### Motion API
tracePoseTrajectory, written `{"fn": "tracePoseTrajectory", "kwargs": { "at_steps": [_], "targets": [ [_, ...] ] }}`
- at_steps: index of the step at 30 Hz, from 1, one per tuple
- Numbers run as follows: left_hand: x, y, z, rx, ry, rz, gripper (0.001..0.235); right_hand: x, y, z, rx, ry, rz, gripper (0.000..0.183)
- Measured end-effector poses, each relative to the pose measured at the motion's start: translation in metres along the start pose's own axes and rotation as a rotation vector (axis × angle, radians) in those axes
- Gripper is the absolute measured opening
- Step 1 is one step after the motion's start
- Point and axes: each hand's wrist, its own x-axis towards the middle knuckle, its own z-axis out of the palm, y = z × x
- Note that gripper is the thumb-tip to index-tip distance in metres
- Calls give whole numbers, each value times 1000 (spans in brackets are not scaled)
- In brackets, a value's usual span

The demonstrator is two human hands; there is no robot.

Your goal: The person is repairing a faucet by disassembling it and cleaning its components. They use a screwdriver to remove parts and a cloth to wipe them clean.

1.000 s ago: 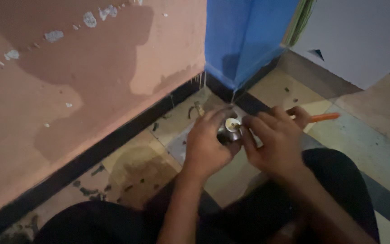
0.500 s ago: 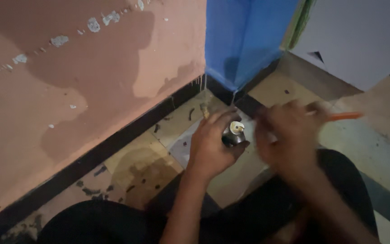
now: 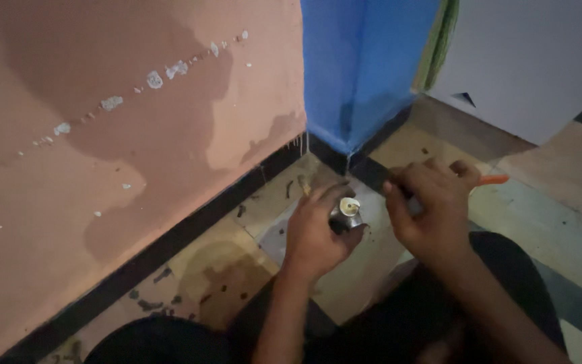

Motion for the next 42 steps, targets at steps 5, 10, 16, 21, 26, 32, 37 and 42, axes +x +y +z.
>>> {"fn": "tracePoseTrajectory", "kwargs": {
  "at_steps": [5,10,16,21,26,32,37,42],
  "targets": [
    [-1,8,3,-5,60,75,59,9,4,-9,-4,-44,-136,15],
    [4,1,8,18,20,57,57,11,3,-8,108,3,-22,6],
    [-1,-10,2,-35,90,52,59,9,-3,-19,-18,51,-152,12],
    [6,-17,-9,-51,166,43,57,-1,32,-5,239,7,243,16],
    [4,-16,-6,-76,119,45,59,-28,89,55,1017,-193,1001,35],
    [4,-9,-11,-132,73,-7,54,-40,139,83,1431,-140,1535,22],
    [0,-15,-14,-58,96,-26,56,-56,122,87,1311,-422,1531,31],
    [1,-20,-14,-73,160,-5,55,-41,81,64,1026,-580,1150,48]
  ]
}}
